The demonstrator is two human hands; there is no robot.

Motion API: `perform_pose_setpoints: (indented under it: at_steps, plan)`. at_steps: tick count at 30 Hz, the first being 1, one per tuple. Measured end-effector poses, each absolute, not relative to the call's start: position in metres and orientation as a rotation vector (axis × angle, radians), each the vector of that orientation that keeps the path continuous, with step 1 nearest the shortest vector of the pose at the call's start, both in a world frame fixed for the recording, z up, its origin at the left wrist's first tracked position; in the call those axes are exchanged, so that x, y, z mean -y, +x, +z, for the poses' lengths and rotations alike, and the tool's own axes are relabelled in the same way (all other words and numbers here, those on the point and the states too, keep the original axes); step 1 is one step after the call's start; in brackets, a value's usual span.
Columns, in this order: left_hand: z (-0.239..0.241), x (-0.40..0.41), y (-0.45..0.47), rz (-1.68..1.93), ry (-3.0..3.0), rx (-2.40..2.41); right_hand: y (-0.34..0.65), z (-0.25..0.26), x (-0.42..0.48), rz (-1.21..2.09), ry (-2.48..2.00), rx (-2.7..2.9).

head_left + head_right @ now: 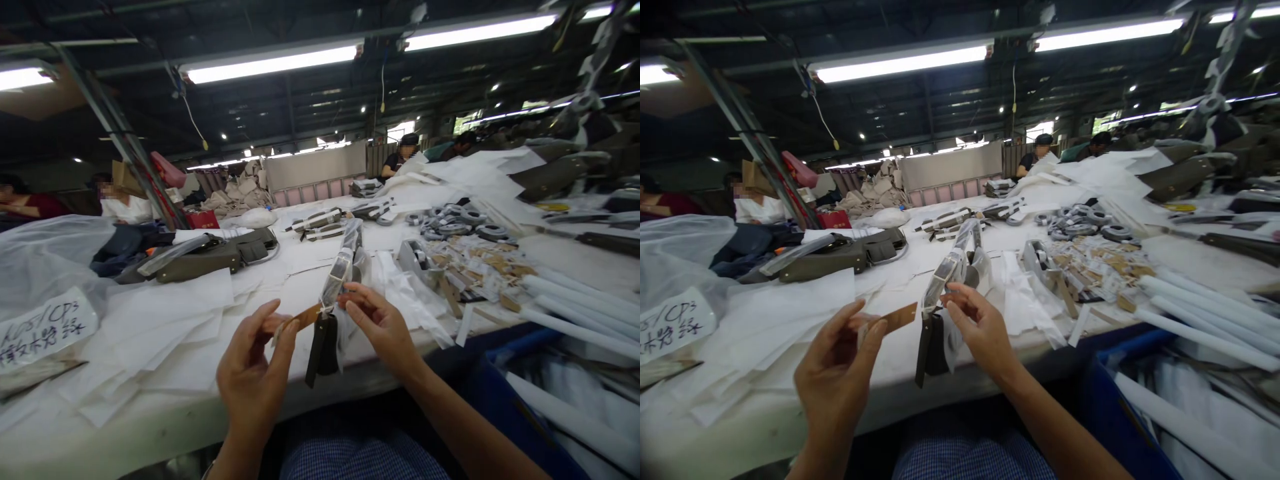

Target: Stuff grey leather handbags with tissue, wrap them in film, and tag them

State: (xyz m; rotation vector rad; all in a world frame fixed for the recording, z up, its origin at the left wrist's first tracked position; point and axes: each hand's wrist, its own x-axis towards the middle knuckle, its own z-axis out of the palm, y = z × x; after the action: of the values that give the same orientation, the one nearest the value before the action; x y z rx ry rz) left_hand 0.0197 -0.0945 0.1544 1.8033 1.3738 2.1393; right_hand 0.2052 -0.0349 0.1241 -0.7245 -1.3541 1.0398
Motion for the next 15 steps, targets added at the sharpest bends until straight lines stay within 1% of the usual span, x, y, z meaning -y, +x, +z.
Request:
perform_pose_setpoints:
  at_steps: [3,5,7,9,11,15]
  plan:
    - [0.150,0.123,0.019,2.205,2.266,-1.378,0.206,0.098,0.034,0.821,-0.814,1.536]
    - [0.138,0.136,0.021,2.086,2.501,-1.321,0.205,0.083,0.030,0.684,-0.822,1.630]
    - [0.119,0.144,0.025,1.956,2.600,-1.233,0.204,0.071,0.024,0.616,-0.803,1.665]
    - [0.092,0.145,0.030,1.860,2.598,-1.187,0.202,0.063,0.017,0.600,-0.816,1.651]
    - [0.064,0.142,0.032,1.788,2.489,-1.264,0.201,0.059,0.013,0.597,-0.856,1.631]
    - [0.020,0.126,0.026,1.683,2.001,-1.567,0.206,0.062,0.013,0.637,-0.838,1.671]
